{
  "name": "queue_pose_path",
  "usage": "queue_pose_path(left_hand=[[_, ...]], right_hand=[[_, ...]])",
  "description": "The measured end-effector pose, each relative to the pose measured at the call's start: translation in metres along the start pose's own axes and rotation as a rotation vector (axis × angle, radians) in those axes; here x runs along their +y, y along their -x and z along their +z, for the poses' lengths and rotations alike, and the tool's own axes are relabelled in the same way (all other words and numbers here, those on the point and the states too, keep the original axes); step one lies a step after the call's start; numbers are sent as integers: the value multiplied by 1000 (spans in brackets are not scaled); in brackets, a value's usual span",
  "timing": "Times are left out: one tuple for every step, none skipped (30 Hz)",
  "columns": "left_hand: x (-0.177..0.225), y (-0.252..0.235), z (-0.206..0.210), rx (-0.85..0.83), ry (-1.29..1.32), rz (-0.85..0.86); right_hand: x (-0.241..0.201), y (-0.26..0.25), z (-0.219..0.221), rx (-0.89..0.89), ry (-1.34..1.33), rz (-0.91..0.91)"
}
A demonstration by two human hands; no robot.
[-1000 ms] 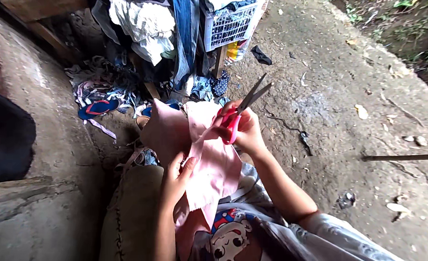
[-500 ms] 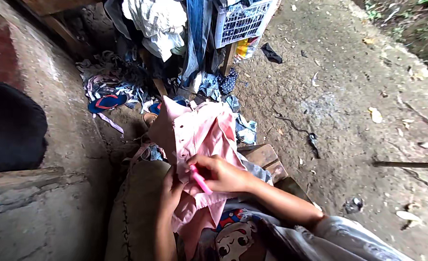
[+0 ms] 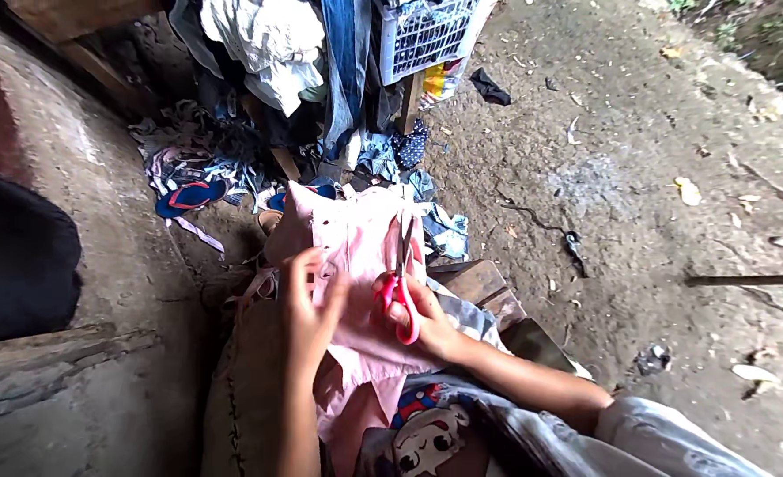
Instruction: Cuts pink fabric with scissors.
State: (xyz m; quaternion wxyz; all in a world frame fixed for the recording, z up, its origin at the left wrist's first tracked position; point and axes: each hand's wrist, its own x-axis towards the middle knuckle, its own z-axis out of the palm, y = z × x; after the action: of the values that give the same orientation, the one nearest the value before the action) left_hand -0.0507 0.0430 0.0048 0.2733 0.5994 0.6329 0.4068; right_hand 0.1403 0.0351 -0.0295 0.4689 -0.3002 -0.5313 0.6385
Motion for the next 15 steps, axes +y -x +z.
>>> queue_pose_path(left_hand=[[3,-6,8,-76,-128,9],[5,-10,15,-115,-209,-11],[4,-13,19,-120,-260,-23],[1,-14,20,-99,-296,-15],[-4,-14,18,-65,-308,8],[-9,-11,13,-42,-287,33],[-15,-7,6,-24,-239,59],[-23,-2,-5,-8,-179,79],[-32,4,-18,12,-116,86],[-38,11,-33,40,-61,79],[-41,18,-48,66,-15,59],[-43,25,-61,90,18,38],[-45,30,-72,106,41,24],[-48,35,-80,122,62,21],[-51,39,-86,136,85,20]], right_hand=[[-1,0,0,-4,18,-2],[-2,1,-1,-11,33,-2],[-3,2,-2,-22,42,4],[-5,2,-3,-39,47,12],[-8,1,-5,-55,46,26],[-12,-1,-9,-65,35,44],[-18,-4,-14,-49,21,58],[-24,-8,-21,0,6,67],[-29,-14,-30,75,0,66],[-32,-22,-40,165,13,58],[-32,-30,-53,235,23,47],[-31,-39,-67,259,44,32],[-27,-47,-81,252,88,14],[-21,-55,-92,225,140,14],[-14,-62,-102,193,202,46]])
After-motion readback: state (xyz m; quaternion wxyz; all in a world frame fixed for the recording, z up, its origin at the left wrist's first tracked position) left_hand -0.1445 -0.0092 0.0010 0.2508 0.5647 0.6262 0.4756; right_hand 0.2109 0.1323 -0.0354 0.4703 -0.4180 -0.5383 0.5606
